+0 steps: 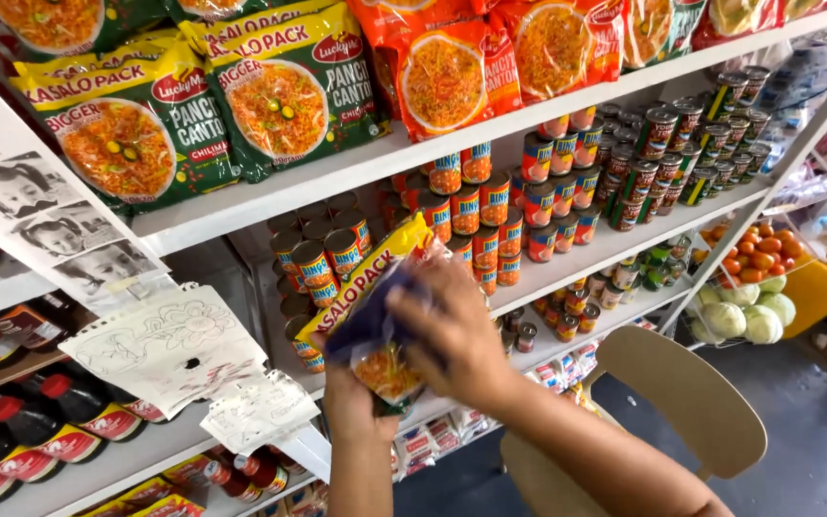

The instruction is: Wiping down noodle packets and canned goods with a cloth and organizing them.

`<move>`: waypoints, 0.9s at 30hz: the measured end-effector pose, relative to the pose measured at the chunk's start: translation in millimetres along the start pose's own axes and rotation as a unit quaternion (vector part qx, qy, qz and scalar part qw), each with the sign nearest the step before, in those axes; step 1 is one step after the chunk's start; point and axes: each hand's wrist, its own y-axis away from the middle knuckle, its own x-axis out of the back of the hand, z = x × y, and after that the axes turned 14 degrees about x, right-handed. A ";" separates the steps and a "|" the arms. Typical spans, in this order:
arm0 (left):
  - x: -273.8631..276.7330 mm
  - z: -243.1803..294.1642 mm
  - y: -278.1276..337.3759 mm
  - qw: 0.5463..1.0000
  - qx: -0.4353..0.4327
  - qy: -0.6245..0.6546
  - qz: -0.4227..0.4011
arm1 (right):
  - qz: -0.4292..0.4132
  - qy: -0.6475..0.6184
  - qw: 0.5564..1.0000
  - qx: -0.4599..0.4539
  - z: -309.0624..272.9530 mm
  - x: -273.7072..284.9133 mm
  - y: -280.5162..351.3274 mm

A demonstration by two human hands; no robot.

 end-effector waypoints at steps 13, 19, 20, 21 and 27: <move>-2.4 1.1 3.4 0.997 0.033 -0.009 -0.071 | 0.028 -0.014 0.999 -0.034 14.6 12.4 -48.5; -13.7 7.9 4.1 0.997 0.079 -0.021 -0.011 | 0.015 0.016 0.998 -0.050 -22.7 -5.2 -50.6; -9.8 10.2 2.7 0.997 0.070 -0.011 -0.027 | -0.031 -0.003 0.999 0.015 -41.0 -9.7 -48.7; -3.0 14.5 -0.6 0.997 0.073 -0.014 -0.027 | -0.030 -0.002 0.999 0.011 -43.5 -9.6 -32.5; 20.4 37.7 -0.5 0.991 -0.011 0.058 -0.117 | 0.003 -0.021 0.993 0.112 -7.7 -11.9 31.6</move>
